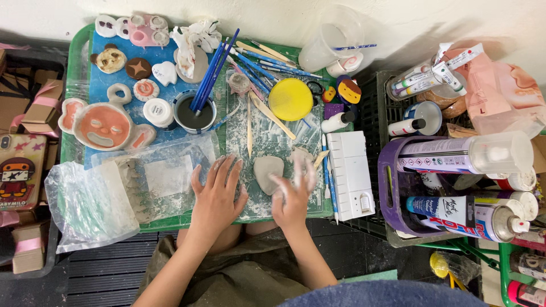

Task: The person shapes a piece of clay by hand, using a small wooden tool to smooth the edges and surface.

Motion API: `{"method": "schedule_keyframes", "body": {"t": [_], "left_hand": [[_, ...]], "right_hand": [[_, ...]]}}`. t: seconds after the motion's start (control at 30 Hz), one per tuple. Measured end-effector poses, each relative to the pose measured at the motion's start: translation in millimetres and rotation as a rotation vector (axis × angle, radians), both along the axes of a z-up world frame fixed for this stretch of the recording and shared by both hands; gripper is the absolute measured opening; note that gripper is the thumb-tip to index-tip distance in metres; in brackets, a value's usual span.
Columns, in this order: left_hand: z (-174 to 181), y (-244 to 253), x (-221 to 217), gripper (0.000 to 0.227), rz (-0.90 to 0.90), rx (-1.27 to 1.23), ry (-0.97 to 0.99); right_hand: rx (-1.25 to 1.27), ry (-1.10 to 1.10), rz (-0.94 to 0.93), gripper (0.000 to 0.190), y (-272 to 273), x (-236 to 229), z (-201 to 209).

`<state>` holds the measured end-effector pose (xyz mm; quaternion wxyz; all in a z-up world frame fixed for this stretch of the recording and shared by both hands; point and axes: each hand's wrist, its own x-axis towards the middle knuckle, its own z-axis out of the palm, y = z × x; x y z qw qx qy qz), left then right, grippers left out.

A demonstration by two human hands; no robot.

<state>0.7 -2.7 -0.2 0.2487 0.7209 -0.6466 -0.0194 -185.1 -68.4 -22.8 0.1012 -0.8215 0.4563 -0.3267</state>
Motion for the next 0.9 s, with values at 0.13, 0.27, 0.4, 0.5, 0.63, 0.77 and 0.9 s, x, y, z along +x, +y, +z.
{"method": "schedule_keyframes", "body": {"t": [0.13, 0.27, 0.4, 0.5, 0.63, 0.77, 0.9], "left_hand": [[0.0, 0.9, 0.4, 0.054, -0.006, 0.002, -0.012], [-0.2, 0.7, 0.0, 0.053, -0.011, -0.008, -0.015], [-0.9, 0.0, 0.2, 0.052, -0.021, -0.011, 0.003], [-1.5, -0.6, 0.2, 0.051, -0.028, -0.008, -0.009], [-2.4, -0.8, 0.4, 0.052, -0.039, 0.0, 0.014], [-2.3, -0.8, 0.0, 0.05, -0.03, -0.002, 0.009], [0.4, -3.5, 1.6, 0.052, -0.038, -0.002, 0.103]], "right_hand": [[0.04, 0.066, -0.185, 0.04, 6.1, 0.8, 3.9], [0.097, 0.18, -0.209, 0.04, 4.9, 5.4, 6.3], [0.056, 0.203, -0.109, 0.044, -0.9, 5.9, 5.9], [0.081, 0.272, -0.069, 0.046, -5.0, 8.1, 8.4], [0.119, 0.268, 0.017, 0.055, -7.0, 10.5, 15.4], [0.145, 0.216, 0.1, 0.042, -4.6, 6.9, 13.4], [0.009, -0.066, 0.132, 0.03, 0.5, -5.6, 4.9]]}}
